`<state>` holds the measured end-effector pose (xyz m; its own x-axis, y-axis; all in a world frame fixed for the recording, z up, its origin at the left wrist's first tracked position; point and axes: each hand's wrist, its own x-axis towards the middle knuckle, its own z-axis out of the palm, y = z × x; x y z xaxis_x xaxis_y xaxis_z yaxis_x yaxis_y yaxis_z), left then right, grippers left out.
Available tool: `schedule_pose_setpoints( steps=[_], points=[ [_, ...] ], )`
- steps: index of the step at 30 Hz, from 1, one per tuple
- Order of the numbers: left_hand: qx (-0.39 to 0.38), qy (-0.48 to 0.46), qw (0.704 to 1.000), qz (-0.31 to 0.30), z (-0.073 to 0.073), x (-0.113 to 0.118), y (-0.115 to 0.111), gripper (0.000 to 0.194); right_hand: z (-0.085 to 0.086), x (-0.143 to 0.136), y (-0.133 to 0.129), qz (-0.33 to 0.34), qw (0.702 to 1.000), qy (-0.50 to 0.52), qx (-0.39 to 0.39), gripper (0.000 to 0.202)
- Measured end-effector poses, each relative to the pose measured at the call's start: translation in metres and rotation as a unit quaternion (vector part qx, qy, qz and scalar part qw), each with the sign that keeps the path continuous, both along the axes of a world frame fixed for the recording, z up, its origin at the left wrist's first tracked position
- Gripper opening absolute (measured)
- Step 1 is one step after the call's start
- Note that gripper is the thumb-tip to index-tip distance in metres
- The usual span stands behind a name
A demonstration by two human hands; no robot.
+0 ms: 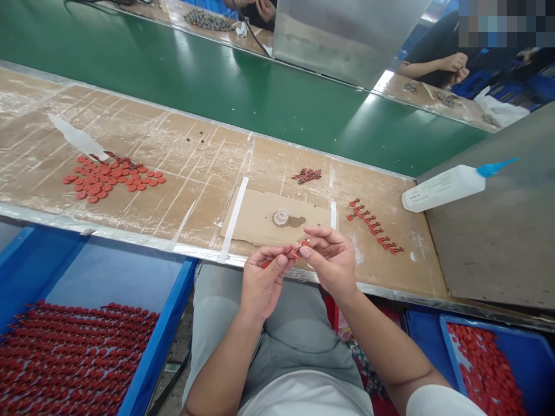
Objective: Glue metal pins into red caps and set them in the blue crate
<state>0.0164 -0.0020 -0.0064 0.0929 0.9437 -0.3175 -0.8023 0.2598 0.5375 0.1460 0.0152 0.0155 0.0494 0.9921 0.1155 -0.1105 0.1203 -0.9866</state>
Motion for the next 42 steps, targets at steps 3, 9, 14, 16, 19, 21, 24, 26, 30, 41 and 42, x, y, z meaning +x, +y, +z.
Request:
schedule_pose_setpoints(
  steps=[3, 9, 14, 16, 19, 21, 24, 26, 30, 41, 42],
  points=[
    [-0.023, -0.004, 1.0, -0.012, 0.0, 0.001, 0.001, 0.008, 0.001, 0.017, -0.017, -0.073, 0.997, -0.023, 0.012, 0.032],
    [-0.076, -0.02, 0.997, -0.026, -0.001, 0.003, 0.005, 0.016, -0.014, 0.094, -0.062, -0.362, 0.883, -0.288, 0.083, 0.034],
    [-0.102, -0.04, 0.993, -0.04, -0.002, 0.003, 0.009, 0.024, -0.031, 0.182, -0.084, -0.454, 0.726, -0.516, 0.035, 0.033],
    [-0.101, -0.046, 0.993, -0.045, -0.003, 0.004, 0.01, 0.025, -0.038, 0.209, -0.086, -0.457, 0.701, -0.548, -0.005, 0.035],
    [-0.107, -0.046, 0.992, -0.053, -0.003, 0.006, 0.009, 0.026, -0.048, 0.234, -0.081, -0.447, 0.695, -0.562, -0.034, 0.035],
    [-0.106, -0.043, 0.992, -0.057, -0.003, 0.006, 0.009, 0.025, -0.052, 0.241, -0.075, -0.43, 0.701, -0.568, -0.04, 0.034],
    [-0.104, -0.034, 0.992, -0.055, -0.002, 0.006, 0.009, 0.024, -0.054, 0.242, -0.068, -0.409, 0.702, -0.582, -0.04, 0.033],
    [-0.105, -0.027, 0.993, -0.054, -0.001, 0.005, 0.009, 0.022, -0.054, 0.241, -0.064, -0.405, 0.699, -0.588, -0.032, 0.032],
    [-0.105, -0.02, 0.993, -0.053, -0.002, 0.003, 0.009, 0.02, -0.054, 0.24, -0.059, -0.411, 0.699, -0.585, -0.027, 0.033],
    [-0.046, -0.079, 0.993, -0.077, 0.002, 0.006, 0.007, 0.041, -0.03, 0.191, -0.078, -0.419, 0.69, -0.584, 0.08, 0.027],
    [-0.041, -0.087, 0.992, -0.083, 0.003, 0.007, 0.007, 0.043, -0.026, 0.173, -0.081, -0.391, 0.719, -0.564, 0.113, 0.025]
  ],
)
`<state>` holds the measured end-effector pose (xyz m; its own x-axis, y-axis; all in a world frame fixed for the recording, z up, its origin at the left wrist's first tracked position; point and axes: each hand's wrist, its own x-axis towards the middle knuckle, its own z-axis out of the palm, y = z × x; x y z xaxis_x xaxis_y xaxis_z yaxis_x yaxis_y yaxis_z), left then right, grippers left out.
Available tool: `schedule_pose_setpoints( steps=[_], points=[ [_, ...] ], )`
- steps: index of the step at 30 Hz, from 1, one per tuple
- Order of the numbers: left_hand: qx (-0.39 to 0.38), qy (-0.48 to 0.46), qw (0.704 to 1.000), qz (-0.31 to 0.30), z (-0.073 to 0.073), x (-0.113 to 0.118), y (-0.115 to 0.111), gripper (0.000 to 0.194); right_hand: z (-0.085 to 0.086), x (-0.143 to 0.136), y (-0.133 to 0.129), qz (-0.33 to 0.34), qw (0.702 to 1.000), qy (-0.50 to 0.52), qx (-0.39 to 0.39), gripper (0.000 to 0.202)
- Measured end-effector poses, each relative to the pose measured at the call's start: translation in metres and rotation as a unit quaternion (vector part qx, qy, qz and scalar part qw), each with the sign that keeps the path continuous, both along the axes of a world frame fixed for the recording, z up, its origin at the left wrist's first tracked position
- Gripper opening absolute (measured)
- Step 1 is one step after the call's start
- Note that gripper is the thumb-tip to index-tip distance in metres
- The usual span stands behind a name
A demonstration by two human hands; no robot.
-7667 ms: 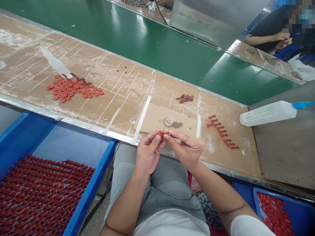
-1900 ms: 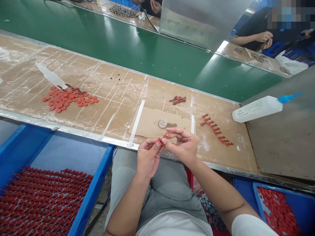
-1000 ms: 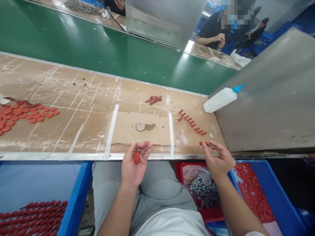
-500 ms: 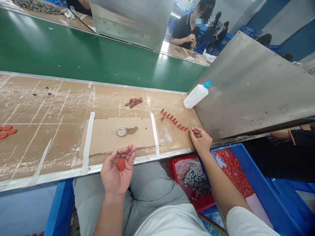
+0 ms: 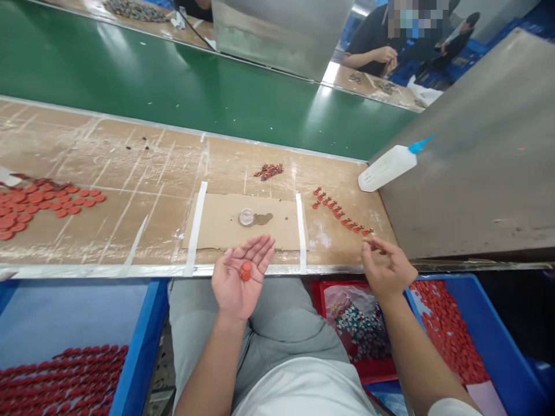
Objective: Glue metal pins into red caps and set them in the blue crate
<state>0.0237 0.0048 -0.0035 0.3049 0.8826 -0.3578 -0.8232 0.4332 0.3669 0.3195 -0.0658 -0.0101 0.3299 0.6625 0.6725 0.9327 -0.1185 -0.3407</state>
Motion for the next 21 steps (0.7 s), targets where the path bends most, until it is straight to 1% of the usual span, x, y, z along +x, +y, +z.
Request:
schedule_pose_setpoints(
  steps=[1, 2, 4, 5, 7, 9, 13, 15, 17, 19, 21],
  points=[
    [0.005, -0.007, 1.0, -0.004, 0.001, 0.001, -0.001, 0.045, 0.004, -0.019, -0.002, 0.065, 0.998, 0.022, -0.005, 0.026],
    [0.009, -0.013, 1.0, -0.008, 0.003, 0.002, -0.002, 0.046, 0.008, -0.04, -0.003, 0.14, 0.989, 0.05, -0.024, 0.03],
    [0.015, -0.021, 1.0, -0.014, 0.005, 0.004, -0.003, 0.048, 0.014, -0.081, -0.001, 0.27, 0.957, 0.083, -0.067, 0.039],
    [0.017, -0.022, 0.999, -0.017, 0.006, 0.005, -0.004, 0.049, 0.016, -0.099, 0.003, 0.318, 0.941, 0.088, -0.076, 0.043],
    [0.02, -0.023, 0.999, -0.023, 0.009, 0.006, -0.006, 0.05, 0.018, -0.129, 0.013, 0.394, 0.91, 0.097, -0.081, 0.051],
    [0.02, -0.027, 0.999, -0.031, 0.01, 0.006, -0.008, 0.051, 0.019, -0.148, 0.026, 0.447, 0.883, 0.106, -0.094, 0.052],
    [0.01, -0.032, 0.998, -0.045, 0.01, 0.003, -0.008, 0.053, 0.016, -0.164, 0.044, 0.511, 0.844, 0.098, -0.131, 0.044],
    [0.005, -0.033, 0.999, -0.036, 0.009, 0.002, -0.008, 0.052, 0.014, -0.167, 0.046, 0.525, 0.835, 0.093, -0.134, 0.038],
    [-0.002, -0.041, 0.999, -0.015, 0.006, 0.001, -0.007, 0.05, 0.012, -0.17, 0.045, 0.528, 0.833, 0.107, -0.125, 0.033],
    [-0.019, -0.046, 0.999, 0.011, 0.002, -0.001, -0.006, 0.044, 0.012, -0.172, 0.042, 0.515, 0.832, 0.162, -0.125, 0.03],
    [-0.041, -0.041, 0.998, 0.038, -0.002, -0.003, -0.005, 0.034, 0.014, -0.173, 0.04, 0.465, 0.823, 0.291, -0.147, 0.028]
  ],
)
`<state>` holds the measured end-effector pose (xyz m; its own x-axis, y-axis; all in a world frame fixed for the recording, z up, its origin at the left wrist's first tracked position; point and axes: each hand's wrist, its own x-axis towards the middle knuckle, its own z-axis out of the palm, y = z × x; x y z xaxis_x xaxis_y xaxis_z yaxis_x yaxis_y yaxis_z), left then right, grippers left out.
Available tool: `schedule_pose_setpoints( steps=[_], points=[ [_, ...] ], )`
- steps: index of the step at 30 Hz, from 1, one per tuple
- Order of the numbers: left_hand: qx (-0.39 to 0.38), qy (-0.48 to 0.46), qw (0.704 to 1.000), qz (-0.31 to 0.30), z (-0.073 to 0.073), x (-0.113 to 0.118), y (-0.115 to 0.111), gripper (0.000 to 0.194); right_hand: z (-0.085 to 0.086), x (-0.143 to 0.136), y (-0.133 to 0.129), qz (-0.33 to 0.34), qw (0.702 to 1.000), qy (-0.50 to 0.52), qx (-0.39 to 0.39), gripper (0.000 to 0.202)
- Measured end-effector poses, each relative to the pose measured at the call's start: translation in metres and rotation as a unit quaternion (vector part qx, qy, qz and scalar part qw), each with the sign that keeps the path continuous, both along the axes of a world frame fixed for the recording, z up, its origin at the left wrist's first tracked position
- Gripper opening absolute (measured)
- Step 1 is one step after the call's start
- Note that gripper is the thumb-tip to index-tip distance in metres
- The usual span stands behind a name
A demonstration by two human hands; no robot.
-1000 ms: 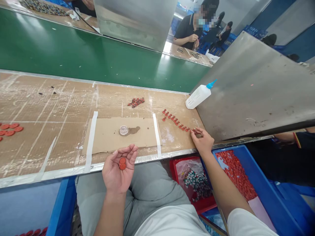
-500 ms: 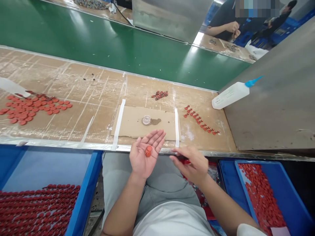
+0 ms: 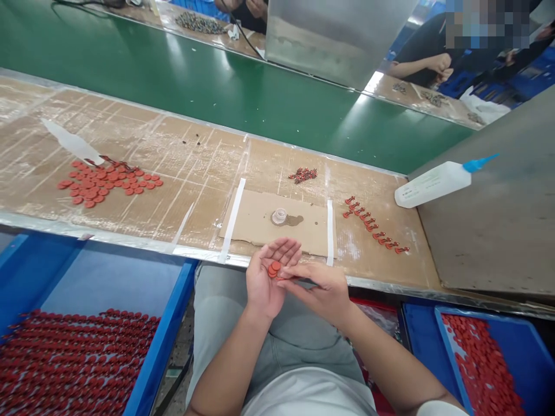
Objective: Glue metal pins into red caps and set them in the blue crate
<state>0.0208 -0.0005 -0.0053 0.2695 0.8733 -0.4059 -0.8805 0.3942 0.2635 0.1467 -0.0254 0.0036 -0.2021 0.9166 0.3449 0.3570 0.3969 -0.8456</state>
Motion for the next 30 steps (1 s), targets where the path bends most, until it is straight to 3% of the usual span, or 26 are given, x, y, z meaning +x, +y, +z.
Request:
schedule_pose_setpoints(
  steps=[2, 4, 6, 8, 11, 13, 16, 18, 19, 21, 23, 26, 30],
  points=[
    [-0.001, 0.011, 1.0, 0.012, -0.004, -0.003, 0.001, 0.025, 0.004, 0.001, 0.001, -0.062, 0.979, 0.131, -0.146, 0.026],
    [0.032, 0.021, 0.999, 0.001, -0.006, -0.005, 0.001, 0.022, 0.007, 0.002, 0.006, -0.101, 0.92, 0.254, -0.281, 0.027],
    [0.08, 0.037, 0.996, -0.026, -0.009, -0.005, 0.0, 0.022, 0.009, 0.003, 0.012, -0.108, 0.865, 0.332, -0.36, 0.033],
    [0.118, 0.06, 0.99, -0.05, -0.011, -0.003, -0.001, 0.024, 0.009, 0.002, 0.018, -0.102, 0.832, 0.372, -0.4, 0.037],
    [0.14, 0.083, 0.986, -0.043, -0.013, 0.0, -0.002, 0.024, 0.011, -0.002, 0.023, -0.08, 0.812, 0.382, -0.434, 0.039],
    [0.134, 0.079, 0.988, -0.015, -0.014, 0.0, -0.001, 0.022, 0.014, -0.002, 0.028, -0.057, 0.832, 0.333, -0.44, 0.044],
    [0.108, 0.069, 0.992, 0.021, -0.016, -0.005, 0.002, 0.021, 0.023, 0.009, 0.05, -0.063, 0.92, 0.173, -0.346, 0.04],
    [0.085, 0.067, 0.994, 0.033, -0.016, -0.011, 0.006, 0.022, 0.027, 0.02, 0.081, -0.136, 0.974, 0.039, -0.179, 0.032],
    [0.074, 0.067, 0.994, 0.036, -0.016, -0.014, 0.007, 0.022, 0.027, 0.026, 0.1, -0.171, 0.98, -0.038, -0.091, 0.03],
    [0.056, 0.067, 0.995, 0.042, -0.017, -0.019, 0.01, 0.023, 0.023, 0.035, 0.143, -0.172, 0.966, -0.194, 0.017, 0.028],
    [0.044, 0.067, 0.996, 0.043, -0.017, -0.023, 0.011, 0.023, 0.016, 0.04, 0.183, -0.135, 0.938, -0.311, 0.066, 0.034],
    [0.037, 0.07, 0.996, 0.043, -0.016, -0.025, 0.012, 0.023, 0.005, 0.041, 0.228, -0.085, 0.89, -0.44, 0.082, 0.036],
    [0.04, 0.065, 0.996, 0.05, -0.016, -0.027, 0.013, 0.022, -0.003, 0.04, 0.255, -0.012, 0.836, -0.545, 0.056, 0.033]
  ],
)
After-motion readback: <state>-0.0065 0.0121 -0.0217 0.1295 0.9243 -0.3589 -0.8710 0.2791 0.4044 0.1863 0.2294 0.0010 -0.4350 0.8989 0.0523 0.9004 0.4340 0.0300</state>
